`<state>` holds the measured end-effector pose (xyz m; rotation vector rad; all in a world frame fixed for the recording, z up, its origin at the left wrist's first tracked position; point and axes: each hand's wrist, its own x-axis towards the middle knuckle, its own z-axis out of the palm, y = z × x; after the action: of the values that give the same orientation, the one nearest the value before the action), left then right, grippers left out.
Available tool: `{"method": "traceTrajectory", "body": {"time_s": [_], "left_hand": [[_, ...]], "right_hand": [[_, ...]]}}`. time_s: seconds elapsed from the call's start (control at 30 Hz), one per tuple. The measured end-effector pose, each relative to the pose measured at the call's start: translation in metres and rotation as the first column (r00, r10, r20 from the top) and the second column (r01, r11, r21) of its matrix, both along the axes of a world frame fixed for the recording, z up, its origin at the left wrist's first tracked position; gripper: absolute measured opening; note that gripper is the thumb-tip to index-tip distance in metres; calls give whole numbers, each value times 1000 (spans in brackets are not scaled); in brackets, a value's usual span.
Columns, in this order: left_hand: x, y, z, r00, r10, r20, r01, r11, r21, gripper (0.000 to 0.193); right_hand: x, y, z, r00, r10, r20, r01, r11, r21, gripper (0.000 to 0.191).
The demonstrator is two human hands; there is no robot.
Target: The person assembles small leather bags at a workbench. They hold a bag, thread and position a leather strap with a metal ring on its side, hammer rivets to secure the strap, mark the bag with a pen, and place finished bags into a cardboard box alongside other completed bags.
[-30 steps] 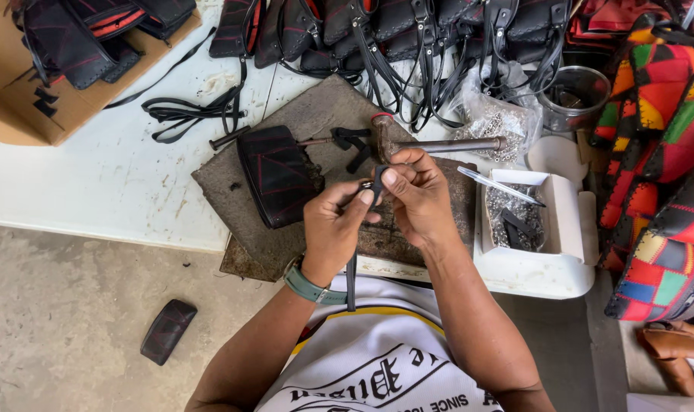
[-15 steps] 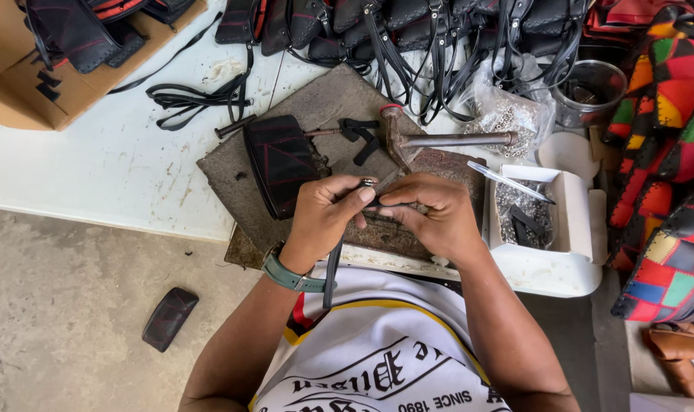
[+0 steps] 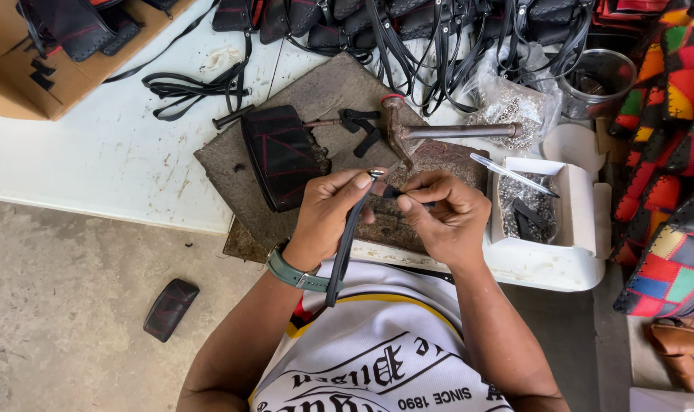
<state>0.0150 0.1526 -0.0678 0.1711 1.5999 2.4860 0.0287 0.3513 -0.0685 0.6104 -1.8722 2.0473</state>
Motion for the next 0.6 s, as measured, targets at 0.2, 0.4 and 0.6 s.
{"method": "traceTrajectory", "body": {"time_s": [0.2,0.4,0.6], "left_hand": [[3,6,-10,984,-108,-143,132,977,169,24],[1,5,-17,962,-218,-162,258,919,298,20],[3,7,-15,956,-214,-200,279,873,401,18]], "right_hand": [[1,-2,4,995,80,64,-70,986,-148,12],[3,-2,7,994,98,52,-87,978,-189,13],[9,-9,8,997,59,57,-48,985,-168,15]]}}
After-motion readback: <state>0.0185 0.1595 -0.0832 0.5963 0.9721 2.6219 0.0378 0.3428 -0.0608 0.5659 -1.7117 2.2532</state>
